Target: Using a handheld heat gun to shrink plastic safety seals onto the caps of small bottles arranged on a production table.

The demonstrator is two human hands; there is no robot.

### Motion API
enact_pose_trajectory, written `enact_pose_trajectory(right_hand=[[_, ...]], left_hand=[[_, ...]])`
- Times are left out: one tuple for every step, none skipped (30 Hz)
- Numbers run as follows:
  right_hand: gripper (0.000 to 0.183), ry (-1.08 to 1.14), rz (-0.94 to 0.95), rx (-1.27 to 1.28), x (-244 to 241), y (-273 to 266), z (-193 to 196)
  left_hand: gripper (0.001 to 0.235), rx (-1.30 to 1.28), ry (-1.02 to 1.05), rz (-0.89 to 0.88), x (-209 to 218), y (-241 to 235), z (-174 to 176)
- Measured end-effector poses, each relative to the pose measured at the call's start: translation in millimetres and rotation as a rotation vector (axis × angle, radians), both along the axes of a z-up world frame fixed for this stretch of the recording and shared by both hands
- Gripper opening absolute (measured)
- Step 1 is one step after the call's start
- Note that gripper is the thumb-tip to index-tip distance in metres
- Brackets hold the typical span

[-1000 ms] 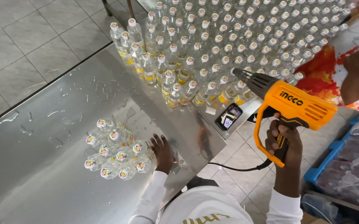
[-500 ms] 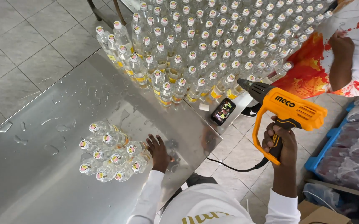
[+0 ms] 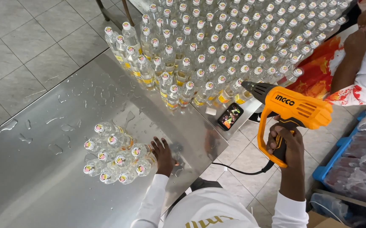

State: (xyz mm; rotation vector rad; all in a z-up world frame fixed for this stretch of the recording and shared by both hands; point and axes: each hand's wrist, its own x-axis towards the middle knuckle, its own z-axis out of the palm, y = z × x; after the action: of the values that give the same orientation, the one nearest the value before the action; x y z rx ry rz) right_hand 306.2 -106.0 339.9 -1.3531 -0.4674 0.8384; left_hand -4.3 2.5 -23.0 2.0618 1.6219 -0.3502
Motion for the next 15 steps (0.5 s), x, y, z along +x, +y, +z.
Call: enact_pose_trajectory(right_hand=[[0.034, 0.000, 0.002, 0.000, 2, 4, -1], [0.034, -0.009, 0.019, 0.007, 4, 7, -2], [0.034, -0.018, 0.035, 0.013, 6, 10, -3], [0.034, -0.018, 0.042, 0.012, 7, 15, -2], [0.033, -0.010, 0.046, 0.020, 7, 20, -1], [0.033, 0.000, 0.050, 0.027, 7, 25, -1], [0.033, 0.001, 0.056, 0.026, 7, 30, 0], [0.029, 0.008, 0.059, 0.021, 8, 34, 0], [0.025, 0.016, 0.061, 0.016, 9, 39, 0], [0.025, 0.018, 0.068, 0.017, 11, 41, -3], [0.024, 0.018, 0.073, 0.025, 13, 44, -7], [0.024, 0.018, 0.076, 0.034, 14, 47, -10], [0.024, 0.019, 0.081, 0.035, 13, 49, -9], [0.020, 0.023, 0.085, 0.043, 13, 52, -7], [0.017, 0.027, 0.089, 0.051, 12, 55, -6]], left_hand=[[0.158, 0.000, 0.000, 0.002, 0, 0, 2], [0.158, 0.006, 0.006, 0.000, 1, 0, 3], [0.159, 0.012, 0.011, -0.001, 1, -1, 5], [0.159, 0.012, 0.011, 0.005, 2, -1, 7], [0.158, 0.017, 0.020, -0.002, 2, -1, 10], [0.157, 0.022, 0.030, -0.010, 1, -1, 12], [0.157, 0.021, 0.032, -0.003, 1, -2, 13], [0.156, 0.017, 0.023, 0.000, 1, -1, 14], [0.155, 0.014, 0.015, 0.003, 1, -1, 14], [0.155, 0.015, 0.017, 0.010, 1, -2, 15], [0.154, 0.013, 0.009, 0.010, 0, -2, 15], [0.154, 0.012, 0.001, 0.008, 0, -3, 16], [0.154, 0.014, 0.002, 0.013, 0, -3, 19], [0.152, 0.018, 0.003, 0.013, 0, -2, 22], [0.151, 0.022, 0.004, 0.013, 0, -2, 24]])
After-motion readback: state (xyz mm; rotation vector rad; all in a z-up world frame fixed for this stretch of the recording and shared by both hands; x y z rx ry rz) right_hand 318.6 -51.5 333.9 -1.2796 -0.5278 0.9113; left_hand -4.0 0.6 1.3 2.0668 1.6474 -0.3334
